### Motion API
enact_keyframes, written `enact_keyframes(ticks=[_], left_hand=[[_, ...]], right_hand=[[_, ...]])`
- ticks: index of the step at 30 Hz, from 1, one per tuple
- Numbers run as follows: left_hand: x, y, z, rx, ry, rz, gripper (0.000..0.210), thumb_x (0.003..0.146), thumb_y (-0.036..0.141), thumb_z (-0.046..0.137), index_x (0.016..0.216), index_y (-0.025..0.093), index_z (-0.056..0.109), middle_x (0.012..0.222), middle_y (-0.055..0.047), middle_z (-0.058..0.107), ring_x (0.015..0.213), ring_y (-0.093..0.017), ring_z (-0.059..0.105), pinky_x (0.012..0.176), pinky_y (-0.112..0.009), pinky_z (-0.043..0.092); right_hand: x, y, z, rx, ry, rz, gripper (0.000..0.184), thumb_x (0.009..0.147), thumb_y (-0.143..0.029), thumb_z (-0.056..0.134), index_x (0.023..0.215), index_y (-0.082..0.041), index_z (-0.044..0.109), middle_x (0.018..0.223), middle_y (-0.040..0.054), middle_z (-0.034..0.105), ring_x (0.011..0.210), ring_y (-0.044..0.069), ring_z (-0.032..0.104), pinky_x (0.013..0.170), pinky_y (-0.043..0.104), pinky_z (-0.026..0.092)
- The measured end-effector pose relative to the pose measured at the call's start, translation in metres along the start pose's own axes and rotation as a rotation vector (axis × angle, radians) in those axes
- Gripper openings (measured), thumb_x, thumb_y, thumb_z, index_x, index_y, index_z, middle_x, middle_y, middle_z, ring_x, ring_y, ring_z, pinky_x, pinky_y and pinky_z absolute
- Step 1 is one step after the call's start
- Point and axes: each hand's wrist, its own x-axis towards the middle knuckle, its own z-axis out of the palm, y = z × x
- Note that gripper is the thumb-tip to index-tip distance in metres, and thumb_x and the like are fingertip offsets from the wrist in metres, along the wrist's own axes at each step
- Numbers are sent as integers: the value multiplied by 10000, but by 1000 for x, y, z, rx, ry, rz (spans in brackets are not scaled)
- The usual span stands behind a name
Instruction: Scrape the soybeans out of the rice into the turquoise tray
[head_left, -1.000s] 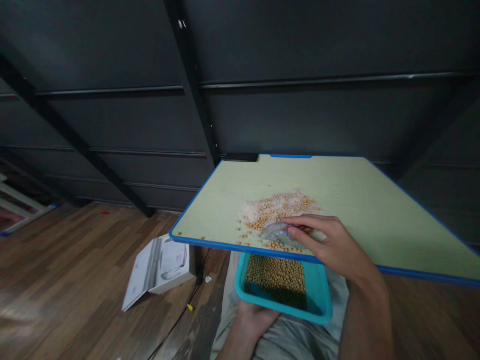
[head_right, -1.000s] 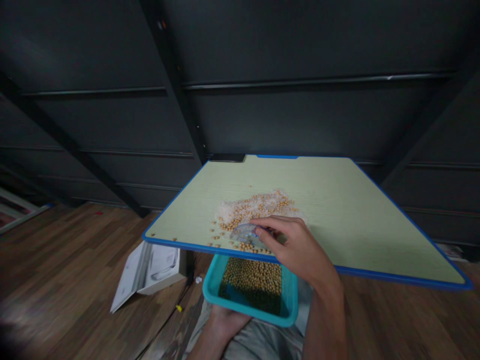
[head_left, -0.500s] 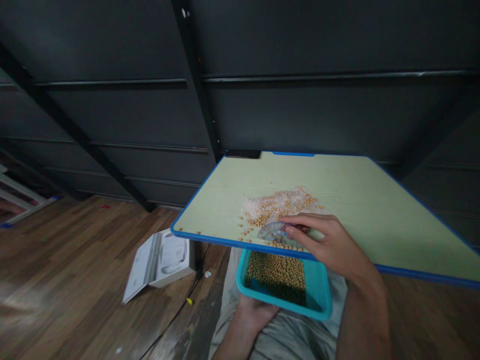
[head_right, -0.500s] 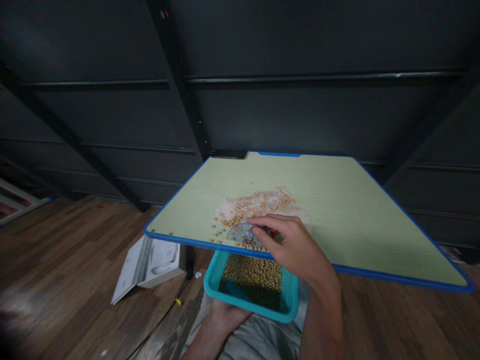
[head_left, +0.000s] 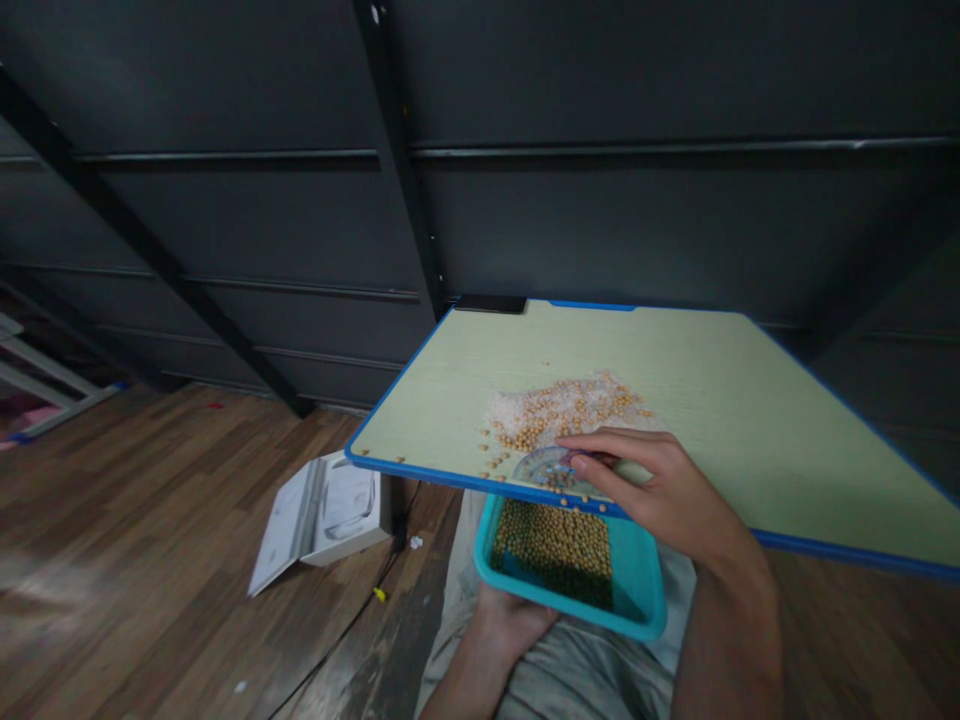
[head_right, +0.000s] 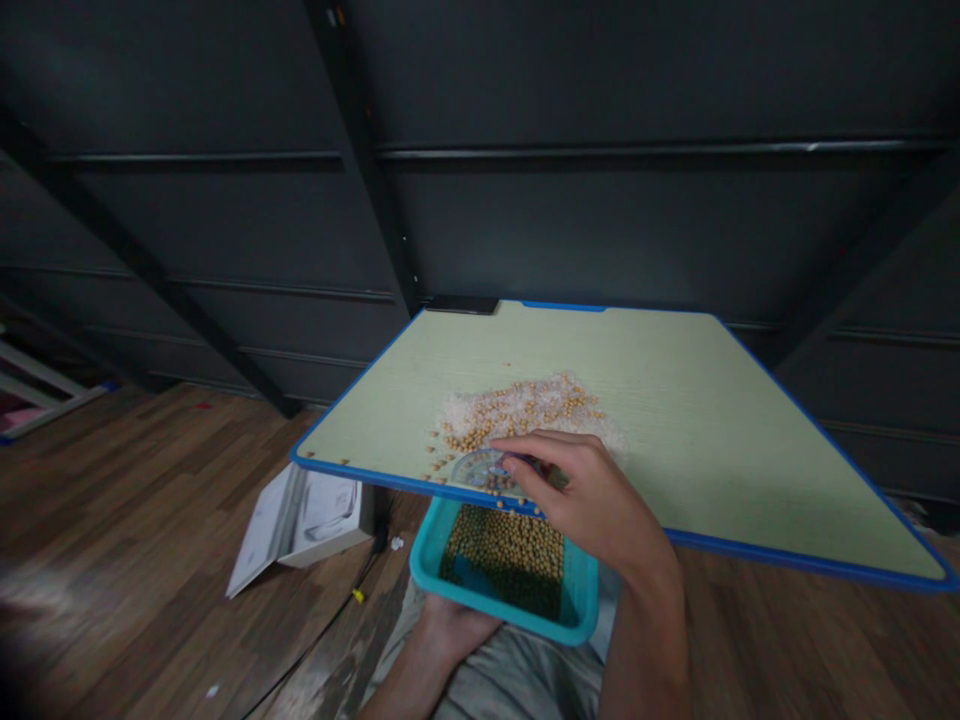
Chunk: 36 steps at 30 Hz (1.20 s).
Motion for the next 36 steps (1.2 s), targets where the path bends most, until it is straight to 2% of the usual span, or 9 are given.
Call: enact_keyframes(ticks=[5, 13, 19, 26, 29, 36], left_hand=[[-1, 0, -2, 58, 43, 3, 427, 867, 339, 526, 1279, 299, 632, 1357, -28, 680, 1353, -365, 508, 1128, -586, 374], [2, 1, 9, 35, -1, -8, 440, 877, 346, 542, 1313, 346, 593, 1263, -7, 737, 1284, -315, 576, 1151, -573, 367], [1, 3, 13, 9, -7, -33, 411, 894, 316, 509, 1290, 299, 617, 1232, -15, 752, 1301, -310, 562, 1153, -567, 377], [-1, 3, 14, 20, 14, -29, 388, 886, 312, 525, 1255, 292, 644, 1219, -18, 757, 1298, -318, 567, 1149, -568, 387], [-1, 3, 16, 13, -16, -45, 374, 891, 324, 520, 1236, 290, 658, 1238, -20, 749, 1294, -319, 573, 1156, -561, 380], [2, 2, 6, 13, 8, -45, 420, 879, 376, 546, 1274, 256, 619, 1181, -54, 773, 1287, -293, 583, 1157, -567, 374]], right_hand=[[1, -1, 1, 2, -4, -1, 241, 924, -222, 622, 1110, -304, 753, 1070, -1, 785, 951, 200, 732, 859, 367, 576], [-2, -6, -2, 11, -4, -20, 229, 931, -222, 623, 1106, -301, 749, 1066, -15, 784, 960, 187, 728, 859, 343, 572], [-5, -3, -5, -29, 61, 8, 236, 941, -229, 620, 1135, -299, 735, 1100, -4, 772, 992, 198, 715, 907, 376, 552], [-7, 0, -7, -5, 19, 43, 223, 935, -231, 629, 1115, -301, 740, 1089, -7, 775, 977, 195, 719, 866, 360, 572], [-7, -1, -5, 7, 32, 35, 223, 931, -234, 637, 1115, -305, 741, 1078, -13, 778, 957, 189, 722, 850, 347, 575], [-1, 0, 0, -36, 77, 4, 225, 942, -230, 622, 1125, -290, 737, 1081, -10, 774, 967, 181, 715, 882, 344, 549]])
